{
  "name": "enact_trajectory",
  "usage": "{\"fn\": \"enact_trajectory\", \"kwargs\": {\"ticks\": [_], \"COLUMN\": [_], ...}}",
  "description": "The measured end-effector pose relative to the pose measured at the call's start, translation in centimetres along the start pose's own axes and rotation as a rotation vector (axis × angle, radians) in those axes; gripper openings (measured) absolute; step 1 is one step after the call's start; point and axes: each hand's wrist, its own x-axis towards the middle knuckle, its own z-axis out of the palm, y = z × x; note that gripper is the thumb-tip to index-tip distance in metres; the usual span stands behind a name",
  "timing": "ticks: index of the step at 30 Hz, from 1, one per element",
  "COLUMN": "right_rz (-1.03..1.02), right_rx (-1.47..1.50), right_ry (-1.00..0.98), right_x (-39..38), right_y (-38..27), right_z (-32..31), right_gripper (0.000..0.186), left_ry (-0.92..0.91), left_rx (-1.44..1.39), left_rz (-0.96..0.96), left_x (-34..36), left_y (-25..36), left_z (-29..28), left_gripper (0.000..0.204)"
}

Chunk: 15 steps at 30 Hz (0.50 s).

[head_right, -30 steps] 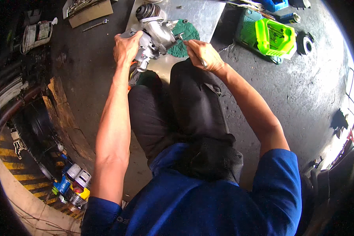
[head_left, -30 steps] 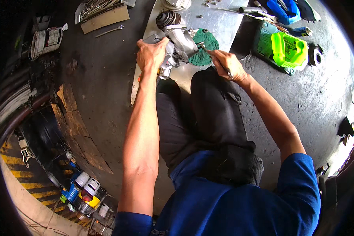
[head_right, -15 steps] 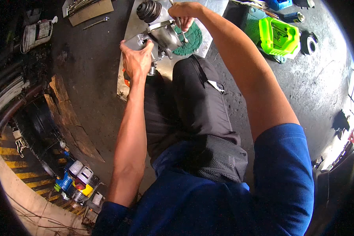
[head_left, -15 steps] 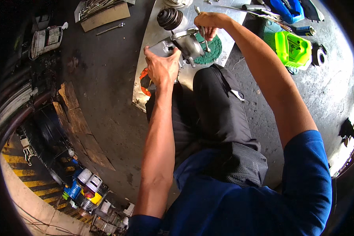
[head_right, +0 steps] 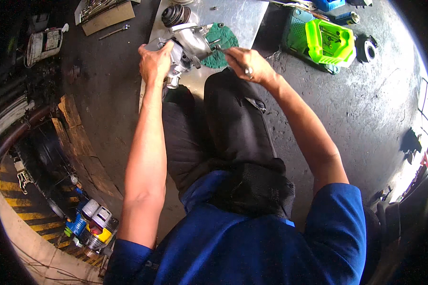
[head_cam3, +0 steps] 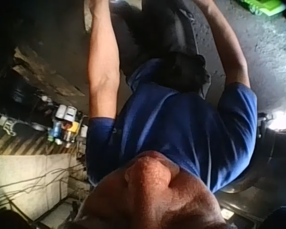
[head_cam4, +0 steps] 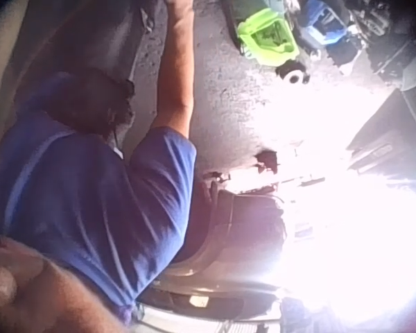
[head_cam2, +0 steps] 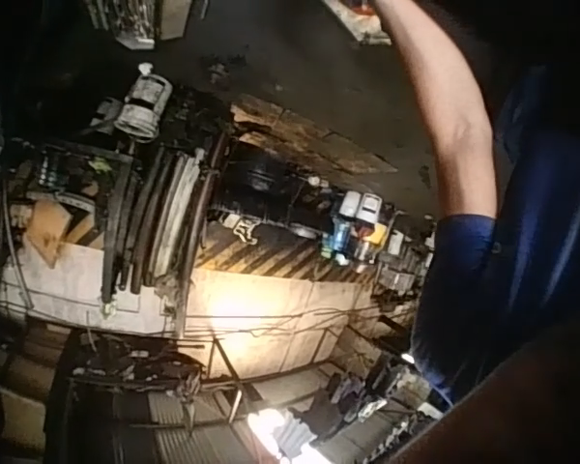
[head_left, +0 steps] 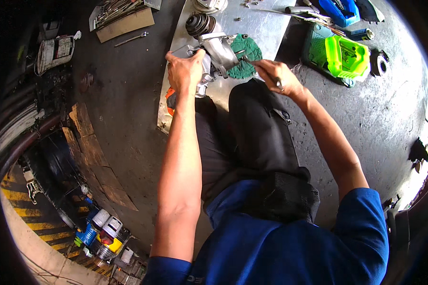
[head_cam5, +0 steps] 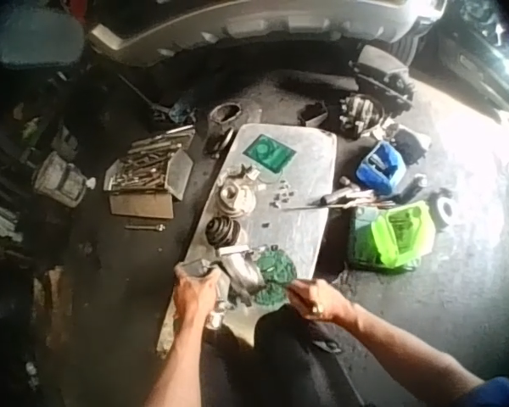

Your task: Repairing and assembling mechanical engine components and then working on the engine bay.

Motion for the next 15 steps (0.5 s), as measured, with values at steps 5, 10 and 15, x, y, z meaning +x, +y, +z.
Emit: {"fn": "enact_trajectory", "kwargs": {"ticks": [5,10,15], "right_rz": [-0.155,-0.304,-0.095], "right_rx": [-0.174,-0.293,-0.108], "right_ry": [0.057,0.077,-0.002], "right_x": [-1.6,-1.6,-0.6], "right_y": [0.0,0.8,0.6], "right_z": [1.8,2.0,1.8], "right_gripper": [0.033,0.039,0.036], "left_ry": [-0.059,-0.084,-0.129], "left_rx": [0.066,0.03,0.043], "left_rz": [-0.032,-0.031,-0.045], "left_x": [0.9,2.1,2.6], "left_y": [0.6,1.2,1.1], "left_z": [-0.3,-0.8,-1.0], "left_gripper": [0.093,0.095,0.101]}}
